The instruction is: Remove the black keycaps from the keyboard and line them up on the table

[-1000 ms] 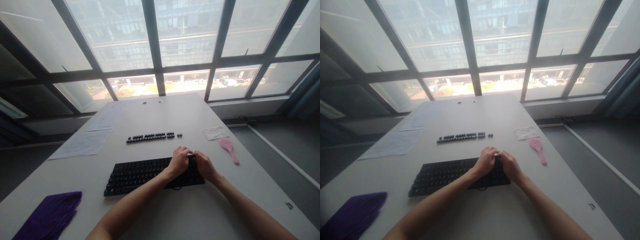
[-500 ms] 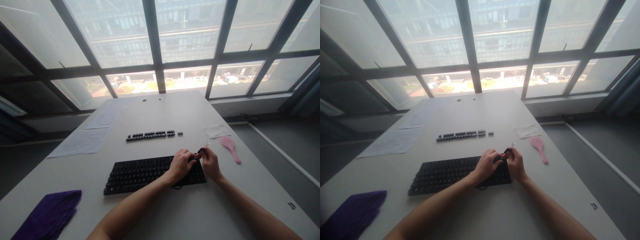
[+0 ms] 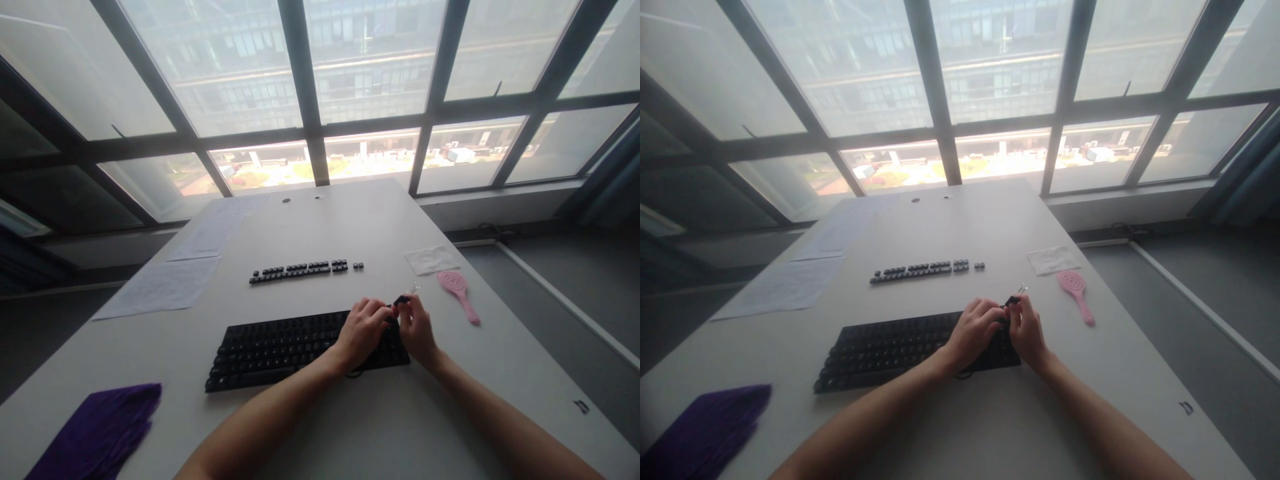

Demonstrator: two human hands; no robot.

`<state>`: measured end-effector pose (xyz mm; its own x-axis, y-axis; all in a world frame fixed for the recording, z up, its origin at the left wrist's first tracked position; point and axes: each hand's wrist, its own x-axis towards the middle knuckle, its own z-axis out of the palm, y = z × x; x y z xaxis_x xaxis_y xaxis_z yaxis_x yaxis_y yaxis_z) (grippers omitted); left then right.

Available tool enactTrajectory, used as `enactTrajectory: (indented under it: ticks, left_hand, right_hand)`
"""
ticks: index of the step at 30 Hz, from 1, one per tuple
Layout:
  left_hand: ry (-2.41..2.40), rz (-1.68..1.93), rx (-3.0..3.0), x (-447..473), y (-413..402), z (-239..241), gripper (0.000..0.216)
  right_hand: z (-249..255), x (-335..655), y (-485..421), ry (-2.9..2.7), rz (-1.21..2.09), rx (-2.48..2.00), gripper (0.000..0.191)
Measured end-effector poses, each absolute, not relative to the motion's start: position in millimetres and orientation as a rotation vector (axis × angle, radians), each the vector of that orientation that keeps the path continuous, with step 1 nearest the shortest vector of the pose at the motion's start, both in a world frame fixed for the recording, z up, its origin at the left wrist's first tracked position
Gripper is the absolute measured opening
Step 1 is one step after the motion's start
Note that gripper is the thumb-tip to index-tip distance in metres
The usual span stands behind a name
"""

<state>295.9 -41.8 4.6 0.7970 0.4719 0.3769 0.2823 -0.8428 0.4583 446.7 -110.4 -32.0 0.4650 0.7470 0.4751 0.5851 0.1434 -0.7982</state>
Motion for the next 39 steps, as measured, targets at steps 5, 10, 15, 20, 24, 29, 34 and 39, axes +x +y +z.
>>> enactTrajectory:
  ticks: [5, 10, 15, 20, 24, 29, 34, 39]
  left_hand:
    - [0.554, 0.784, 2.502, 295, -37, 17, 0.011]
    - [0.721, 0.918, 2.401, 308, 15, 36, 0.029]
    - [0.858, 0.778, 2.563, 341, 82, 29, 0.014]
    - [0.948, 0.641, 2.588, 362, 109, 5, 0.013]
    - [0.969, 0.603, 2.594, 365, 110, -5, 0.016]
    - [0.989, 0.576, 2.61, 363, 109, -6, 0.019]
    - [1.036, 0.551, 2.615, 361, 111, -6, 0.021]
    - [1.04, 0.543, 2.619, 358, 110, -3, 0.025]
  right_hand:
    - [-27, 448, -109, -1.133, 0.243, -1.509, 0.013]
    - [-30, 452, -107, -1.116, 0.272, -1.475, 0.015]
    - [-34, 454, -105, -1.124, 0.296, -1.454, 0.015]
    - [-36, 456, -106, -1.123, 0.309, -1.452, 0.013]
    - [-36, 456, -105, -1.13, 0.322, -1.446, 0.012]
    - [-36, 456, -105, -1.134, 0.327, -1.438, 0.011]
    - [-37, 457, -105, -1.144, 0.325, -1.435, 0.011]
    - [-36, 456, -105, -1.129, 0.335, -1.42, 0.01]
